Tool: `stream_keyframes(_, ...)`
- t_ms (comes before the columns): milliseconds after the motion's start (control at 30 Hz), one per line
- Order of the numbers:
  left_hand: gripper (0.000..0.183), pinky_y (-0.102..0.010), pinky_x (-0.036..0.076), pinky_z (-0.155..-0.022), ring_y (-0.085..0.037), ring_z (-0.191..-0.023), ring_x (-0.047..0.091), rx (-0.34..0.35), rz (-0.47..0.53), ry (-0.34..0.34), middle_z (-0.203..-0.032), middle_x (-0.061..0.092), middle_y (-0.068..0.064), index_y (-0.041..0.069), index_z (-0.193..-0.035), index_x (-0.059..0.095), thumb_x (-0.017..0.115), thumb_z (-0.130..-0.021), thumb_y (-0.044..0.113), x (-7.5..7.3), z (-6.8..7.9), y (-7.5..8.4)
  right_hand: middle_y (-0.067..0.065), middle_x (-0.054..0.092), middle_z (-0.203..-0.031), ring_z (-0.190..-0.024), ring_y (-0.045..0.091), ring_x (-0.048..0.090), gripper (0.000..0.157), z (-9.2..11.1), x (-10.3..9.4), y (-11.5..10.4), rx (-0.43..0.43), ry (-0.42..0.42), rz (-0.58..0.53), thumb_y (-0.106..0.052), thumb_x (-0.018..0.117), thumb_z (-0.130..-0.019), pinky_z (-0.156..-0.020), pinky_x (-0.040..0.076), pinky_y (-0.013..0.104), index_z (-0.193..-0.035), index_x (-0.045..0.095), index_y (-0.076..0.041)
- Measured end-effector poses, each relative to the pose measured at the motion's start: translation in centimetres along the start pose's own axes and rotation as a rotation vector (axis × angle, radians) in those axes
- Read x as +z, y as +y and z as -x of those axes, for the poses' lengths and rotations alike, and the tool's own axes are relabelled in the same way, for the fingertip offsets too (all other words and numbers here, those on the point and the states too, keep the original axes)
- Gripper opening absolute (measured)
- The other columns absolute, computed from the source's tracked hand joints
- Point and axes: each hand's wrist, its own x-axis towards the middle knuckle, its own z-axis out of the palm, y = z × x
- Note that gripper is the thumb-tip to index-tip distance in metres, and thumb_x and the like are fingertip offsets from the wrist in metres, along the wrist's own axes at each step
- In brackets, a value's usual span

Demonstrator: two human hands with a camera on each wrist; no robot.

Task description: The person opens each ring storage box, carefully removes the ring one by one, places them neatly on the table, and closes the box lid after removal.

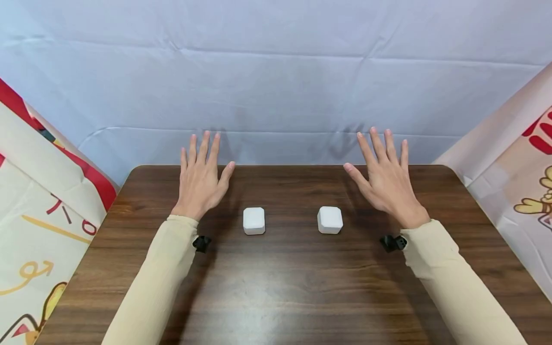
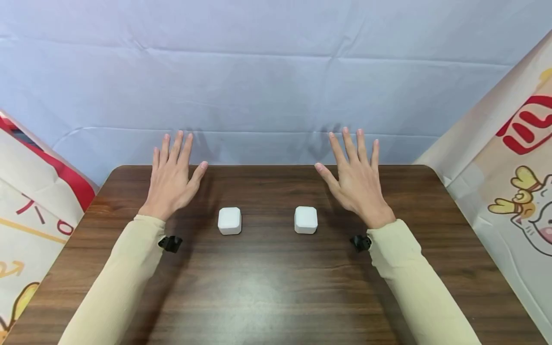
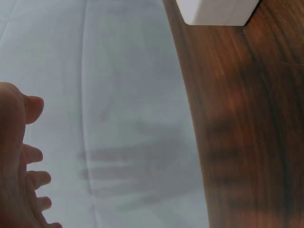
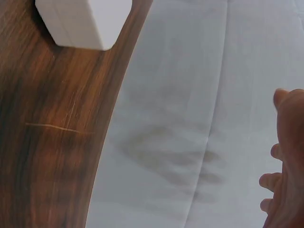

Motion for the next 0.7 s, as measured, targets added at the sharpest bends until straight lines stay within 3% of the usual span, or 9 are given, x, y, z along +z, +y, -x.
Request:
stream_keyframes(100,0.072,-0.056,0.003,-0.121,-0.034,-0.155,-0.001,0.014,0.038,0.009,-0.167,0.016,-0.018,0.010,-0.164,0.015,0.038,-0.108,0.049,0.2,0.3,-0.1,0.012,0.006,-0.169,-0.154,0.029,-0.010,0.073,0.3,-0.1,-0.2,-0.018,0.010,-0.029,-0.054,0.041,-0.106,-0.118,-0.013,0.057,-0.164,0.015,-0.016)
stream_keyframes(367,0.059,-0.058,0.027,-0.115,-0.042,-0.143,0.034,0.064,0.137,0.035,-0.150,0.045,-0.025,-0.002,-0.152,0.041,0.050,-0.107,0.036,1.1,1.4,-0.1,0.021,0.027,-0.163,-0.153,0.038,0.014,0.070,1.3,0.2,-1.1,-0.043,0.060,-0.122,-0.046,0.053,-0.104,-0.121,0.002,0.057,-0.158,0.034,-0.006)
stream_keyframes(567,0.051,-0.058,0.035,-0.109,-0.040,-0.136,0.043,0.012,0.277,-0.059,-0.144,0.051,-0.022,0.001,-0.145,0.051,0.053,-0.106,0.033,1.8,2.3,0.3,0.023,0.046,-0.149,-0.138,0.044,0.040,0.059,2.1,0.8,-2.2,-0.070,0.125,-0.215,-0.033,0.065,-0.100,-0.111,0.029,0.062,-0.147,0.049,-0.002)
stream_keyframes(700,0.049,-0.056,0.036,-0.108,-0.037,-0.135,0.044,-0.042,0.382,-0.152,-0.143,0.053,-0.017,0.004,-0.145,0.053,0.053,-0.106,0.035,2.4,3.0,0.4,0.020,0.054,-0.140,-0.129,0.042,0.048,0.052,2.7,1.2,-3.2,-0.052,0.115,-0.251,-0.032,0.065,-0.100,-0.099,0.039,0.063,-0.142,0.055,-0.004)
